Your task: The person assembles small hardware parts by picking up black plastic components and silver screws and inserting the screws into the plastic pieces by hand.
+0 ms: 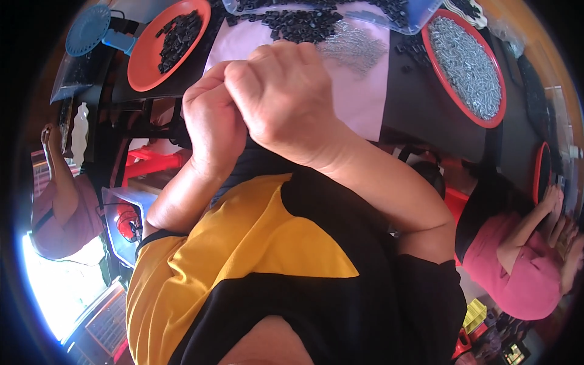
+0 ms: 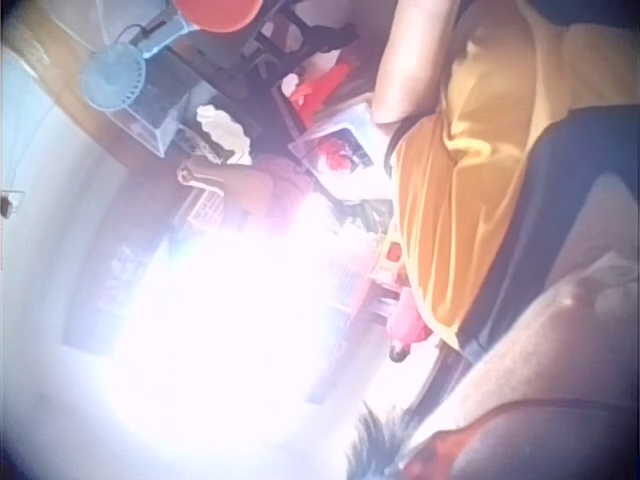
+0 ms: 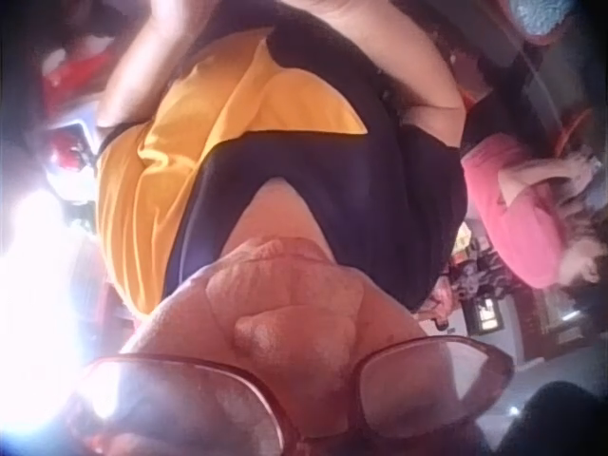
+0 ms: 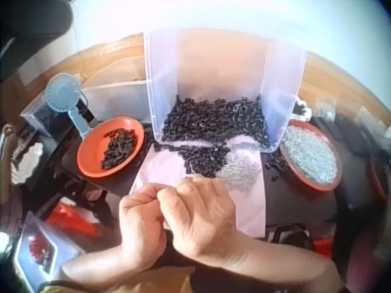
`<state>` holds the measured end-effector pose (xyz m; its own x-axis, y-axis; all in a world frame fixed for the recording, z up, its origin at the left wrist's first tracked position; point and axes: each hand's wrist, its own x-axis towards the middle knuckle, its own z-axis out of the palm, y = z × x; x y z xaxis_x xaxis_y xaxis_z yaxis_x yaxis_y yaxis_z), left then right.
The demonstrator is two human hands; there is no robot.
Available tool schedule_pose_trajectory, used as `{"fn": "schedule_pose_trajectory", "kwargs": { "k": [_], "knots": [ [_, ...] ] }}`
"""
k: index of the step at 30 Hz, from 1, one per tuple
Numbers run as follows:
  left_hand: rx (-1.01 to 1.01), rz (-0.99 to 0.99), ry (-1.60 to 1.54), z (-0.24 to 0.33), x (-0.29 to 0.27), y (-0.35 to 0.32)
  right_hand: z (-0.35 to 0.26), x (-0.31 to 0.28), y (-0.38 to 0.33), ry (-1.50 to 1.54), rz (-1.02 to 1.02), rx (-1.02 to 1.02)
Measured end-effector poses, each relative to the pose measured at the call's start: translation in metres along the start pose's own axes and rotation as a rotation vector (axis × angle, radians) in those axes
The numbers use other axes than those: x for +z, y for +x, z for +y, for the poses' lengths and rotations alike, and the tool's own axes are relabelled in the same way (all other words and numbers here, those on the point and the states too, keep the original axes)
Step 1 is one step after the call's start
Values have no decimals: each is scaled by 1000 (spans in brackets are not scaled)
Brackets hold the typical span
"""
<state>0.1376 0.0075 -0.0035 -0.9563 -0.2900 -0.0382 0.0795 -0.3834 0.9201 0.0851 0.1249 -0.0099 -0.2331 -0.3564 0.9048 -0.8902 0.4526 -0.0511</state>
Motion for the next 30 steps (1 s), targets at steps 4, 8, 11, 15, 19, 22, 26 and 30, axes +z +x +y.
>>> {"fn": "schedule_pose_trajectory", "kwargs": {
  "k": [4,8,11,15,19,22,26,30],
  "knots": [
    [-10,62,-26,4,-1,-4,-6,10,0,-34,56,-26],
    [-44,146,-22,10,3,-6,-12,16,-1,-45,99,13],
    [-35,98,86,10,-1,-5,-12,17,-4,-57,117,23],
    [-87,102,-19,10,4,-6,-6,17,-7,-55,122,-1],
    [-138,104,-93,17,9,-10,0,11,-4,-16,106,-26],
    [-188,72,-138,15,6,-5,2,5,-6,132,68,78],
    [-194,57,-158,13,11,-5,4,-2,-9,224,77,146],
    [-294,1,-90,16,11,-8,4,-3,-13,242,82,210]
  ]
}}
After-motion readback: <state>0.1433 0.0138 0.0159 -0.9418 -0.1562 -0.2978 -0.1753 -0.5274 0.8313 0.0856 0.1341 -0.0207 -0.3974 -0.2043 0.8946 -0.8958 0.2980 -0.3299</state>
